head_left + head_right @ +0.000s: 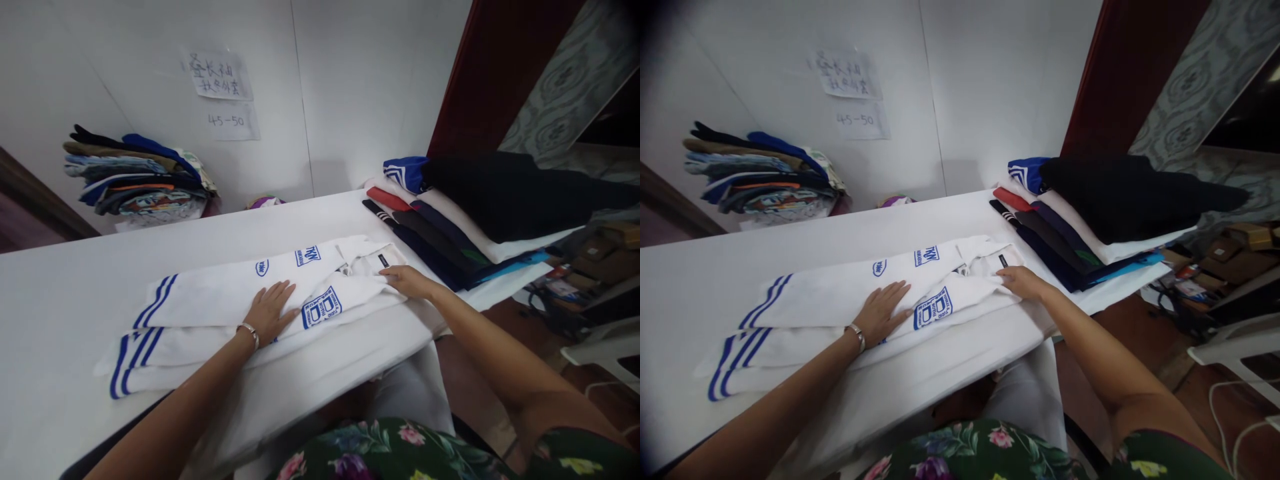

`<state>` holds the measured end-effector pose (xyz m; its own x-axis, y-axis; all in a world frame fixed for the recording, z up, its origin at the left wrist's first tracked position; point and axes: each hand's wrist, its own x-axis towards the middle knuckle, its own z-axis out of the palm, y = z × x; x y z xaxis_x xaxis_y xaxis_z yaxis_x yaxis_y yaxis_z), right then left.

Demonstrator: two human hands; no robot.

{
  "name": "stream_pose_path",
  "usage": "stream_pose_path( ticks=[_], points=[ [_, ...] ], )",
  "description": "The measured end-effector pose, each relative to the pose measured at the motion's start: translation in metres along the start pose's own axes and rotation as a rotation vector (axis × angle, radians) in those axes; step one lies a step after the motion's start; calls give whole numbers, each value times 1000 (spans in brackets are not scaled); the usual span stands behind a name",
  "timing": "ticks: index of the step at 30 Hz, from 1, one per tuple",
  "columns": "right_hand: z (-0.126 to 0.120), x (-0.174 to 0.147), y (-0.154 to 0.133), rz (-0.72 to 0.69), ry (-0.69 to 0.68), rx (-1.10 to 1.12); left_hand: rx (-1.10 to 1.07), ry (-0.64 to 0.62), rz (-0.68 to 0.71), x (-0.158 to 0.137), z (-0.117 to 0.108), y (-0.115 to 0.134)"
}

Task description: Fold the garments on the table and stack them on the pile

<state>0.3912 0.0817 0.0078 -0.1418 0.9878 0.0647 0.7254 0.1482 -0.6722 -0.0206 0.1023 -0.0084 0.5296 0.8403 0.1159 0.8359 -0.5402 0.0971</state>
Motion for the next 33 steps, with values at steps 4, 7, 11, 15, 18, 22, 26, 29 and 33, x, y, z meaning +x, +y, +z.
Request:
stream_pose_path(
  ticks=[4, 7, 11, 15, 18, 22, 26, 29, 33],
  points=[
    [5, 1, -5, 31, -15, 48, -6, -100, -42, 7, -16, 6],
    [8, 2, -5, 39, 21, 74, -17, -77, -46, 17, -33, 32],
    [7, 1, -3, -110, 129, -68, -107, -34, 238, 27, -35, 83],
    [2, -9, -2, -379, 176, -293, -152, -136, 516, 24, -10, 106],
    [0, -20, 1, -420, 101, -381, -161, -120, 558, 19, 5, 103],
    [3, -26, 9, -363, 53, -385, -182, -85, 557, 18, 6, 98],
    [4, -19, 18, -318, 31, -364, -197, -96, 540, 19, 1, 101],
    [0, -14, 24, -313, -26, -369, -197, -108, 531, 18, 0, 102],
    [-8, -12, 26, -302, -135, -390, -197, -102, 533, 18, 1, 101]
  ],
)
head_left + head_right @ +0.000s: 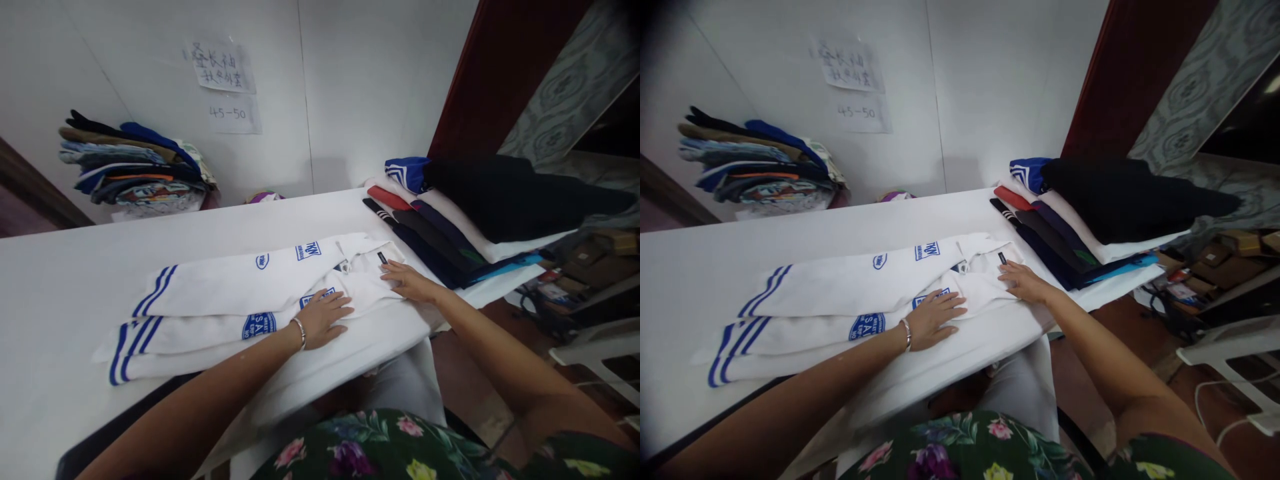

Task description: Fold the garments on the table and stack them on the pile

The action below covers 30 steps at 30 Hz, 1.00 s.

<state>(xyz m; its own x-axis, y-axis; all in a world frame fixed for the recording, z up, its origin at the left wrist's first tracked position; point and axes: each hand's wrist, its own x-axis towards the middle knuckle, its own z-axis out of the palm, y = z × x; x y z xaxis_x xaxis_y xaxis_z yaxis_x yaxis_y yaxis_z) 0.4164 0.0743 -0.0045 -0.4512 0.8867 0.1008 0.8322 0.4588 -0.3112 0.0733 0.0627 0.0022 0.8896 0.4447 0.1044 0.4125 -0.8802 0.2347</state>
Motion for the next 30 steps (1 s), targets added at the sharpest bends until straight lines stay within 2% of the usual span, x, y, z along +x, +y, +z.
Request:
stream_pose_path(
  ticks=[4, 11, 19, 22, 25, 28, 30],
  points=[
    [-3, 3, -7, -25, -1, -64, 5, 17, 4, 0, 1, -1],
    [1, 11, -23, -200, 49, -242, 3, 0, -6, 0, 0, 1],
    [-10, 33, -41, -323, -117, -339, -10, 13, -8, 0, 0, 1],
    [-12, 41, -43, -328, -108, -312, -16, 22, -6, 0, 0, 1],
    [-12, 45, -41, -204, 38, -158, -14, 28, -3, -1, 1, 0],
    [-9, 44, -35, 99, 276, 147, -15, 25, 0, -1, 2, 0],
    [-6, 45, -31, 272, 380, 314, -18, 26, 0, -1, 3, -1]
  ],
)
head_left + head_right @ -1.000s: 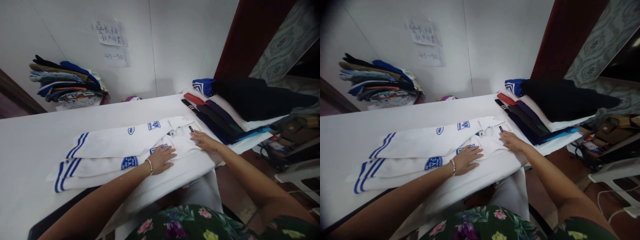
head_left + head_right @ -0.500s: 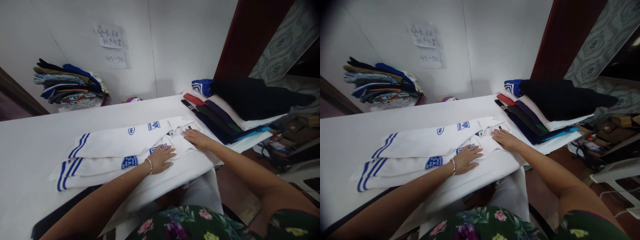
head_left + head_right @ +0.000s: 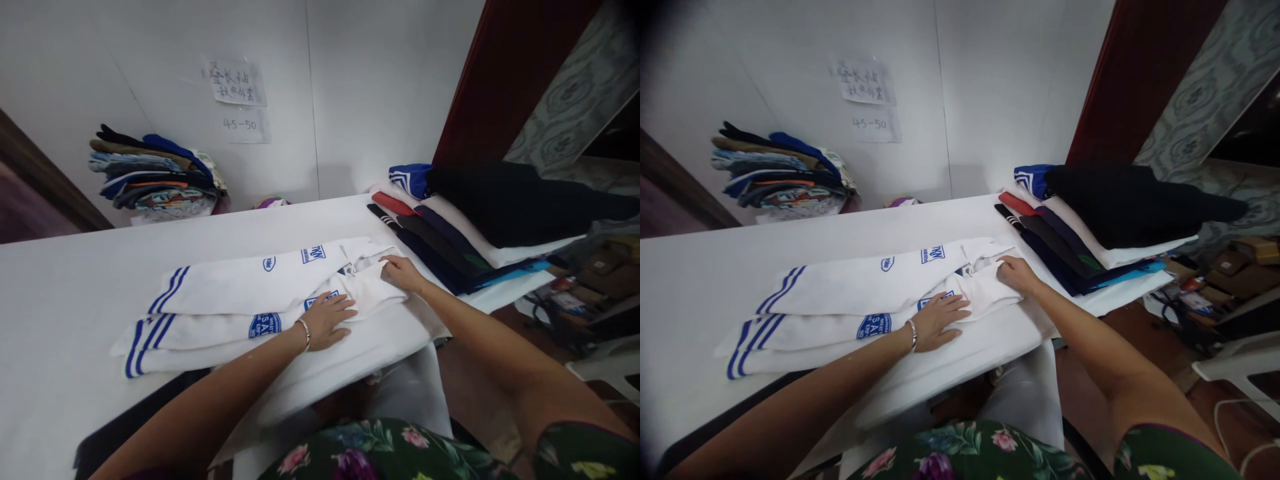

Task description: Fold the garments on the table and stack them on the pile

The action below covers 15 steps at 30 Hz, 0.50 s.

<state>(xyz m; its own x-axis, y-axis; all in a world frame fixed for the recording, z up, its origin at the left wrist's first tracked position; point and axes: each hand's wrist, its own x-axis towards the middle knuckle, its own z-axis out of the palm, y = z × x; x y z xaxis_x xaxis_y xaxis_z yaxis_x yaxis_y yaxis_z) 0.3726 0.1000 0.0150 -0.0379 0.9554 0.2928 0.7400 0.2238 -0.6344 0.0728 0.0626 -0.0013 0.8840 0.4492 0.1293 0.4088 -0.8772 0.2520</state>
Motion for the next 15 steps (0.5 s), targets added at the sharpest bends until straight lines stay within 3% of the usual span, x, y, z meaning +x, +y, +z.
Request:
stream_pose_path(
  ticks=[2, 5, 9, 13, 15],
  points=[
    [2, 1, 2, 76, 51, 56, -2, 4, -3, 0, 1, 0],
    [3, 1, -2, 59, 48, 55, -4, 6, -8, -1, 1, 0],
    [-3, -3, -17, -150, -110, -37, -8, 5, -10, -1, 0, 1],
    [-4, -16, -27, -403, -139, -79, -19, -4, -13, -1, 0, 1],
    [-2, -26, -28, -472, -245, -132, -27, 3, -13, -1, 0, 1]
  ],
)
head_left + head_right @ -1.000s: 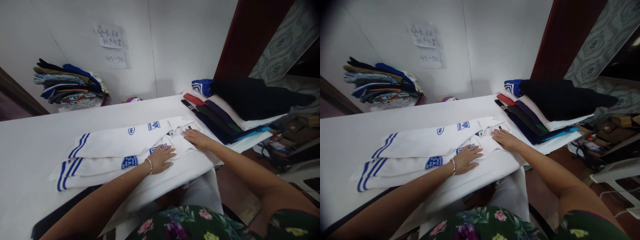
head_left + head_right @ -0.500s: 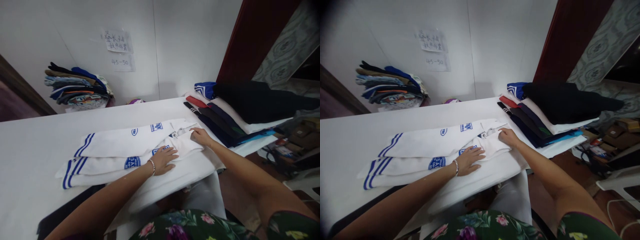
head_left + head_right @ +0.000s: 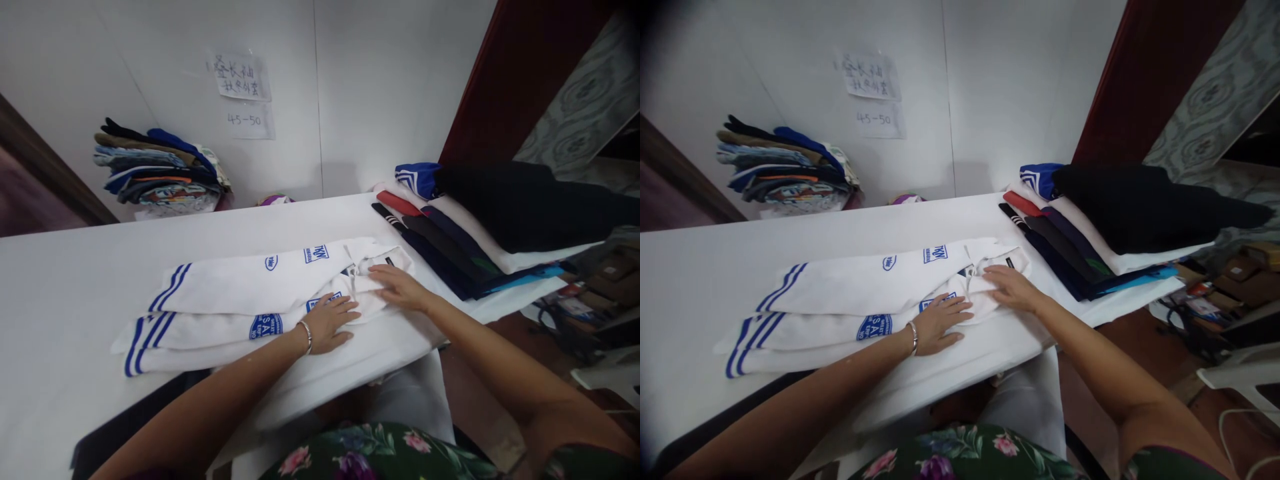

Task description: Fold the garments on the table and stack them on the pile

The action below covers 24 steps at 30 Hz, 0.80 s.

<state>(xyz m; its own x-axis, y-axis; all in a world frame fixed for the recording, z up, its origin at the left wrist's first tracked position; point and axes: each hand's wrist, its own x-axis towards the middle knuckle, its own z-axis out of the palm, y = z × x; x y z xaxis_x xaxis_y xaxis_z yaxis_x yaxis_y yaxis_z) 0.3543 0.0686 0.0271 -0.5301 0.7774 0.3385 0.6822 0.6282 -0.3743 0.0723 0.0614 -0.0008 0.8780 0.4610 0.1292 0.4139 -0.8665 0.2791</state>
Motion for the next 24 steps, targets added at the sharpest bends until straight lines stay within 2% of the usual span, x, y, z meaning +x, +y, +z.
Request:
stream_pose_path(
  ticks=[2, 4, 8, 14, 19, 24],
  points=[
    [4, -7, -6, 7, -164, -56, -10, 5, 2, 0, 0, -1],
    [6, -10, -12, 49, -232, -128, -20, 5, 4, 1, 1, -2],
    [12, -8, -24, 22, -112, -247, 5, 16, -31, 0, 0, -2],
    [42, -16, -30, 37, -215, -194, 102, 54, -133, -6, -1, -1],
    [50, -24, -24, 37, -180, -159, 80, 13, -120, -17, -4, -2],
    [51, -18, -28, 24, -100, -149, 52, 11, -154, -42, -13, -1]
  ],
)
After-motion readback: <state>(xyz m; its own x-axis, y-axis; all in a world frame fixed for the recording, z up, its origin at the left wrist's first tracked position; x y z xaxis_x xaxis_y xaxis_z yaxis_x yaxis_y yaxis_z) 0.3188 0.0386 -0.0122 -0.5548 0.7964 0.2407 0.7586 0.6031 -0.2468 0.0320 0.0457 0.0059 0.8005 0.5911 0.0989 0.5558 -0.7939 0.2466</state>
